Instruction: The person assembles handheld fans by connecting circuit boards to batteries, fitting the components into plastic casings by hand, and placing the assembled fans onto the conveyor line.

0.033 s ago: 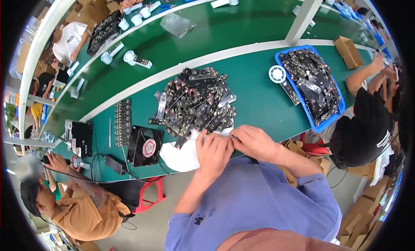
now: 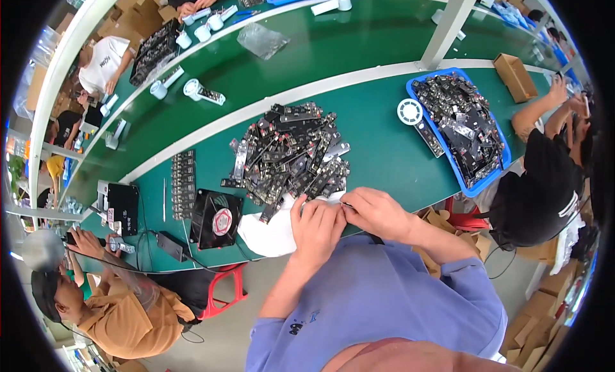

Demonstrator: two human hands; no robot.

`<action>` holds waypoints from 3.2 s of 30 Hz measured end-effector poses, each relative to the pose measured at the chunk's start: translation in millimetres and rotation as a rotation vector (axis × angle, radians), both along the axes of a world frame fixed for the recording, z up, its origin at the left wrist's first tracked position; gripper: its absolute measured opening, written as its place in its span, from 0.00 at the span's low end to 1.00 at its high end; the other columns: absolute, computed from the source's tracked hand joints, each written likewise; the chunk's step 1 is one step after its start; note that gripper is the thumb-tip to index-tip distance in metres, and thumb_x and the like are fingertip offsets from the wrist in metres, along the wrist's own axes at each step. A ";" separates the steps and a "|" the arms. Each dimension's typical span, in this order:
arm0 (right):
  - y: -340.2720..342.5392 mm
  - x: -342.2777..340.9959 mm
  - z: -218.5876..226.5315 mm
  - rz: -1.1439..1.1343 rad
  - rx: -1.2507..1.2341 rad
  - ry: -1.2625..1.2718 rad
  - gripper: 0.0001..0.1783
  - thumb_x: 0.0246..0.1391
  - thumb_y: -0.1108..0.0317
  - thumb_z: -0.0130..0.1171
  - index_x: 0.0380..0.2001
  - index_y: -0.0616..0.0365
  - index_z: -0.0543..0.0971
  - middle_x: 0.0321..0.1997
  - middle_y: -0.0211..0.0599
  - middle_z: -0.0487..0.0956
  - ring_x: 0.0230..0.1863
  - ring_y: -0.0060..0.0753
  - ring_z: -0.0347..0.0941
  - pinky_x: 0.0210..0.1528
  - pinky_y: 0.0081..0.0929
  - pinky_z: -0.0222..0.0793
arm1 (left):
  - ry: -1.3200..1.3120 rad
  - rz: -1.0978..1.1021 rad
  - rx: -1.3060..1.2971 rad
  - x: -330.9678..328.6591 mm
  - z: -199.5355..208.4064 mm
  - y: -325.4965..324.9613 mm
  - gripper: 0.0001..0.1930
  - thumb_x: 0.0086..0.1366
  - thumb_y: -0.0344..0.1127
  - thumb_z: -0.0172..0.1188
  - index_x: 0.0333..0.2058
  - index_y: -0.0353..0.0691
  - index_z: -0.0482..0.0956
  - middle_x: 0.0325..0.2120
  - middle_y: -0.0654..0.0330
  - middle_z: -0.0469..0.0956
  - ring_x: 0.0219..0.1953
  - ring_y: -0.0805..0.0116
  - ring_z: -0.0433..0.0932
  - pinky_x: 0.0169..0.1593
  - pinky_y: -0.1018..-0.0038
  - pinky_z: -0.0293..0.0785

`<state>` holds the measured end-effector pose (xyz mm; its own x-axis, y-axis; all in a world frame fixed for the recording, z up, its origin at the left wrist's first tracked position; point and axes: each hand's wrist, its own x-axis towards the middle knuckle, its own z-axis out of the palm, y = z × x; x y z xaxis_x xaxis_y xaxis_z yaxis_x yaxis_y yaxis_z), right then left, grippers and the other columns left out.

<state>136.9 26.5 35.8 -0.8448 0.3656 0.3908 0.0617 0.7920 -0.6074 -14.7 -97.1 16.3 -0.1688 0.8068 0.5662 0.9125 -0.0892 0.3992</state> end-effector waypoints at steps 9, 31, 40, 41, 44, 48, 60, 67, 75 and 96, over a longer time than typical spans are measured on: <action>5.5 1.9 -6.4 0.030 0.025 0.033 0.14 0.56 0.75 0.68 0.44 0.64 0.78 0.37 0.44 0.80 0.38 0.50 0.80 0.41 0.43 0.78 | 0.023 -0.019 0.023 0.4 -3.5 0.2 0.09 0.59 0.30 0.73 0.37 0.42 0.83 0.31 0.64 0.80 0.44 0.64 0.79 0.67 0.53 0.64; 11.6 -0.3 -3.0 -0.111 -0.327 0.011 0.09 0.64 0.74 0.66 0.47 0.62 0.83 0.39 0.41 0.82 0.35 0.36 0.83 0.36 0.33 0.77 | -0.054 0.070 -0.011 -4.8 -1.3 -4.5 0.14 0.58 0.30 0.74 0.42 0.45 0.84 0.40 0.65 0.83 0.54 0.59 0.79 0.72 0.49 0.59; 7.0 8.2 7.5 -0.107 -0.539 -0.092 0.13 0.68 0.73 0.60 0.53 0.64 0.83 0.45 0.44 0.83 0.43 0.36 0.83 0.45 0.31 0.79 | 0.101 -0.106 -0.004 -4.2 -6.8 -16.8 0.10 0.56 0.33 0.74 0.38 0.49 0.86 0.47 0.67 0.80 0.54 0.60 0.77 0.72 0.46 0.59; 6.7 8.5 8.9 -0.107 -0.540 -0.094 0.13 0.68 0.73 0.60 0.53 0.64 0.83 0.45 0.44 0.83 0.43 0.36 0.83 0.45 0.31 0.79 | 0.100 -0.106 -0.005 -5.7 -7.1 -17.6 0.10 0.56 0.33 0.74 0.38 0.49 0.86 0.47 0.67 0.80 0.54 0.60 0.77 0.72 0.46 0.59; 7.1 7.7 12.6 -0.102 -0.610 -0.112 0.14 0.67 0.74 0.61 0.53 0.65 0.82 0.47 0.43 0.83 0.43 0.34 0.83 0.46 0.30 0.78 | 0.116 -0.140 -0.052 -7.9 -8.8 -16.8 0.14 0.56 0.29 0.74 0.41 0.49 0.85 0.46 0.68 0.80 0.53 0.63 0.77 0.73 0.48 0.56; 3.9 8.6 23.4 -0.133 -0.737 -0.149 0.14 0.67 0.74 0.63 0.53 0.66 0.82 0.48 0.41 0.83 0.47 0.28 0.83 0.50 0.27 0.79 | -0.028 -0.039 0.005 -6.2 -9.5 -11.4 0.13 0.57 0.27 0.73 0.40 0.45 0.82 0.40 0.68 0.82 0.50 0.64 0.78 0.74 0.51 0.56; -11.1 6.5 16.2 -0.128 -0.781 -0.053 0.12 0.65 0.74 0.66 0.50 0.64 0.83 0.44 0.43 0.84 0.44 0.35 0.87 0.47 0.30 0.82 | -0.082 0.055 0.052 1.5 -12.2 -6.2 0.13 0.57 0.26 0.72 0.39 0.45 0.80 0.37 0.66 0.82 0.47 0.64 0.79 0.73 0.53 0.59; -12.2 7.8 17.7 -0.154 -0.597 -0.065 0.13 0.63 0.74 0.67 0.50 0.63 0.83 0.43 0.42 0.83 0.41 0.35 0.83 0.45 0.31 0.80 | -0.043 0.069 0.038 1.2 -12.0 -4.1 0.13 0.56 0.27 0.72 0.39 0.45 0.79 0.36 0.66 0.81 0.47 0.65 0.79 0.70 0.54 0.61; -12.8 8.4 18.9 -0.165 -0.548 -0.051 0.14 0.63 0.73 0.67 0.50 0.63 0.83 0.46 0.41 0.83 0.40 0.35 0.81 0.43 0.31 0.79 | -0.030 0.060 0.051 1.4 -12.4 -1.7 0.14 0.56 0.26 0.71 0.39 0.45 0.79 0.35 0.67 0.81 0.46 0.65 0.79 0.69 0.55 0.63; -14.5 6.7 15.5 -0.177 -0.484 -0.054 0.14 0.63 0.74 0.67 0.51 0.63 0.84 0.47 0.44 0.84 0.41 0.39 0.83 0.42 0.32 0.80 | -0.060 0.051 0.074 0.2 -9.6 1.0 0.13 0.55 0.25 0.72 0.37 0.44 0.80 0.35 0.65 0.81 0.45 0.63 0.79 0.64 0.56 0.70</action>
<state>143.7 12.0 51.3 -0.7678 0.6330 0.0988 0.2110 0.3954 -0.8939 -14.5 -96.1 6.7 -0.2443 0.7527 0.6114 0.8913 -0.0740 0.4473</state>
